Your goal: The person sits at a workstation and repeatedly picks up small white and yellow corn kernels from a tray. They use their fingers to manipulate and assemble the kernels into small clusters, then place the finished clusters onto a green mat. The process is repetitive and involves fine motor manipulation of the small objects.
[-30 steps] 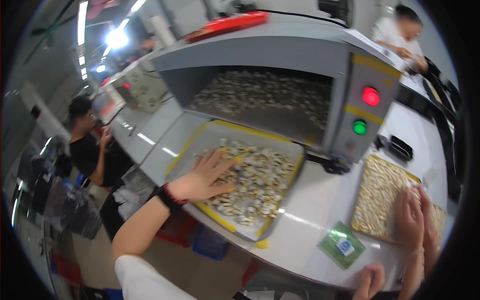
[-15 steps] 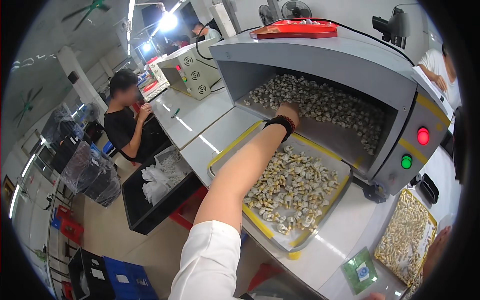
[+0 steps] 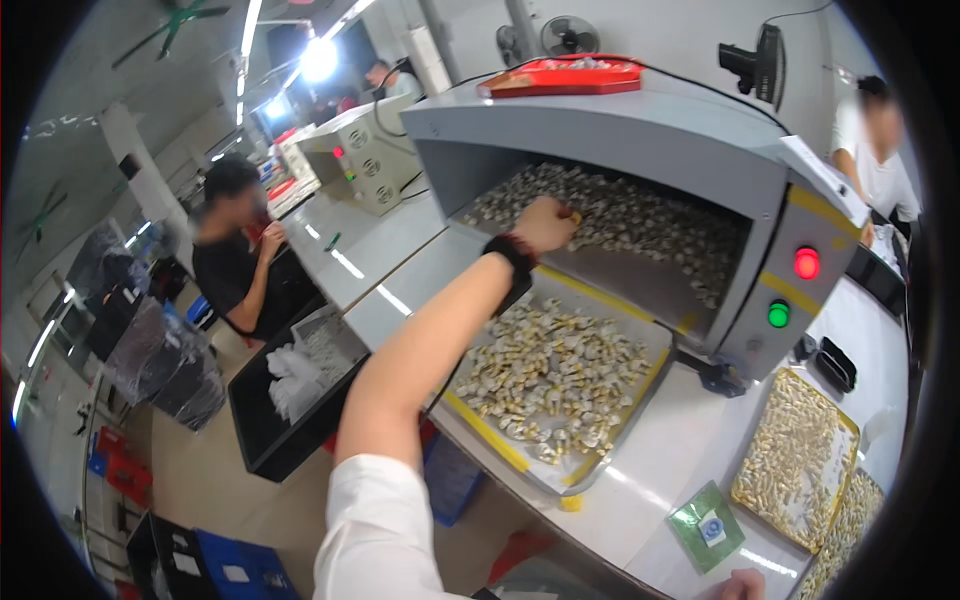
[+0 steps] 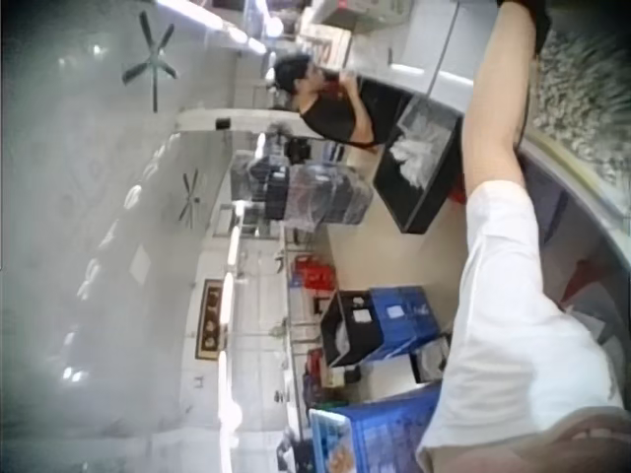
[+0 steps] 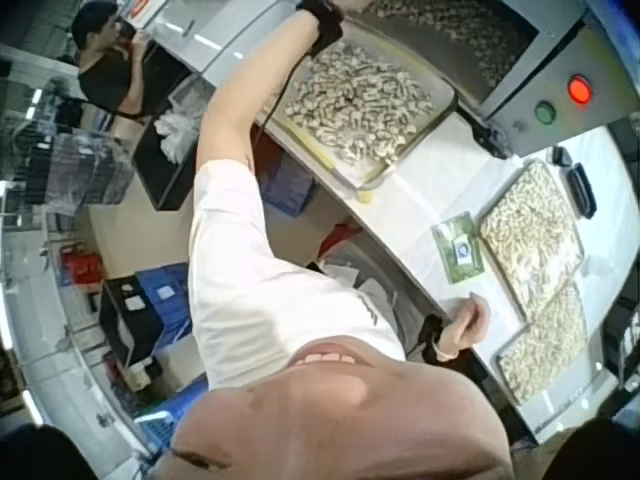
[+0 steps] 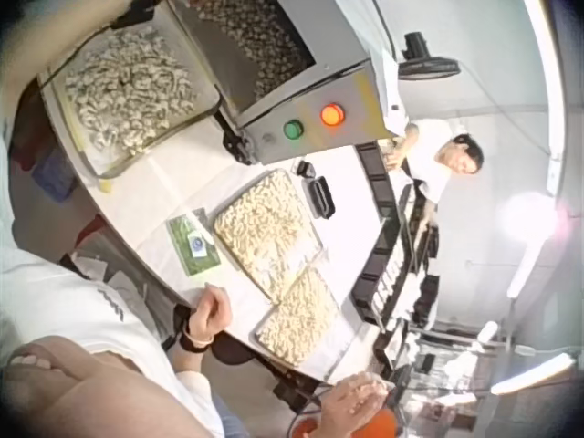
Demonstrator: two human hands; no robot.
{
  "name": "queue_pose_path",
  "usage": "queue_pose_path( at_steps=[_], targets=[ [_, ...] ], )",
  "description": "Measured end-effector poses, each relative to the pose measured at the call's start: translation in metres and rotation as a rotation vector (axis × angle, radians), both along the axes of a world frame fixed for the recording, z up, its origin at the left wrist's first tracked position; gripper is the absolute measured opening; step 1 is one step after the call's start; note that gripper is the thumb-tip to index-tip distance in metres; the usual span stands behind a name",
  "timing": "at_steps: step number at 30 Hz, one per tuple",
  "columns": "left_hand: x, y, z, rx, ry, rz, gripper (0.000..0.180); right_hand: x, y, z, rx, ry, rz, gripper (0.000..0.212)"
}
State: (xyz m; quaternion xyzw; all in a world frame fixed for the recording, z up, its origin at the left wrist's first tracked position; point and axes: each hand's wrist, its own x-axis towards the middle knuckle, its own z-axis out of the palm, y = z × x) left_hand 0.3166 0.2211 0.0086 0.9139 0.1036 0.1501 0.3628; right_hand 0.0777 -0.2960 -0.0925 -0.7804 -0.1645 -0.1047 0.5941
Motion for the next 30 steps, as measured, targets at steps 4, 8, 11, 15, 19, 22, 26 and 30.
queue_pose_path(
  at_steps=[4,8,11,15,19,22,26,30],
  targets=[
    [-0.115,-0.048,0.042,-0.458,-0.051,-0.365,0.028,-0.003,0.008,0.020,-0.015,-0.006,0.080,0.013],
    [-0.212,-0.118,0.028,-0.688,0.251,-0.616,0.034,0.001,0.019,0.054,-0.031,-0.255,0.089,0.010],
    [-0.289,-0.185,-0.011,-1.330,0.231,-0.780,0.027,0.003,0.038,0.065,0.058,-0.357,0.390,0.024],
    [-0.302,-0.234,-0.091,-1.440,0.261,-0.707,0.037,-0.017,0.062,0.080,-0.104,-0.645,0.502,0.035],
    [-0.294,-0.269,-0.097,-1.631,0.328,-0.832,0.048,-0.034,0.049,0.067,-0.190,-0.760,0.321,0.027],
    [-0.292,-0.277,-0.113,-1.558,0.316,-0.812,0.045,-0.045,0.044,0.063,-0.131,-0.744,0.224,0.020],
    [-0.283,-0.285,-0.122,-1.457,0.305,-0.721,0.069,-0.047,0.041,0.056,-0.098,-0.616,0.086,0.021],
    [-0.273,-0.311,-0.104,-1.448,0.177,-0.753,0.042,-0.041,0.032,0.051,-0.029,-0.516,-0.067,0.019]
  ],
)
